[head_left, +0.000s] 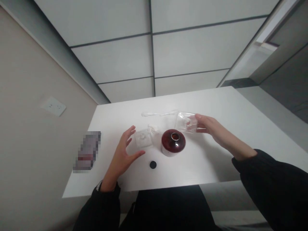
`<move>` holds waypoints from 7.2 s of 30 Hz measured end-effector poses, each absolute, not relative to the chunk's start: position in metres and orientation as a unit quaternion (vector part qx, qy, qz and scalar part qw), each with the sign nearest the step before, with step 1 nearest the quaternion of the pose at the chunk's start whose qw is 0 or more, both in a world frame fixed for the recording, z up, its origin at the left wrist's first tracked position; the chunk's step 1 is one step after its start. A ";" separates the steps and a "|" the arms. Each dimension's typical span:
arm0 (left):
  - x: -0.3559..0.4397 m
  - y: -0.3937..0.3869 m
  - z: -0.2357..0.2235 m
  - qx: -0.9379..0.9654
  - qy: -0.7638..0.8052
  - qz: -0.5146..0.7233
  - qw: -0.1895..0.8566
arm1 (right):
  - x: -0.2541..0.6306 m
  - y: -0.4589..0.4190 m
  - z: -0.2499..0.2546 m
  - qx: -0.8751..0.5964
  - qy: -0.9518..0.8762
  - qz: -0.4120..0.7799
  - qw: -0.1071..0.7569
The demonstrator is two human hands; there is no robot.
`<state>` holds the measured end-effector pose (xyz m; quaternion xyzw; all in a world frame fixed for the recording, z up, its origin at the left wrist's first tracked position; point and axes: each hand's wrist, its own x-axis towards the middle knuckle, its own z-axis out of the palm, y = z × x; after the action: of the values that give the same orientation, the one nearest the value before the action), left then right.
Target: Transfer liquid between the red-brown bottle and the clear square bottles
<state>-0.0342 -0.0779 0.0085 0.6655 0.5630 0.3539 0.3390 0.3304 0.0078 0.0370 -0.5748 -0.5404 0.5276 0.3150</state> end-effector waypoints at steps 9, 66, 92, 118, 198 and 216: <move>-0.023 -0.049 0.004 0.724 0.553 0.302 0.279 | 0.320 0.028 0.015 -0.605 -0.623 0.449 0.208; -0.016 0.079 -0.024 0.717 0.552 0.319 0.282 | 0.338 0.084 -0.013 -0.509 -0.704 0.348 0.353; -0.029 -0.004 0.104 0.813 0.513 0.260 0.092 | 0.288 0.059 0.122 -0.293 -0.936 0.165 0.105; -0.009 0.006 0.145 0.849 0.505 0.149 0.042 | 0.327 -0.027 0.018 -0.510 -0.663 0.220 0.502; -0.007 -0.007 0.105 0.819 0.478 0.310 -0.069 | 0.365 0.108 -0.003 -0.424 -0.885 0.105 0.163; -0.018 -0.010 -0.002 0.716 0.533 0.299 0.337 | 0.181 0.081 0.104 -0.186 -0.967 0.176 -0.001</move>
<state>-0.0177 -0.0103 -0.0019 0.7161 0.5334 0.2986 0.3371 0.1806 0.0807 0.1039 -0.1861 -0.9667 0.1755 -0.0008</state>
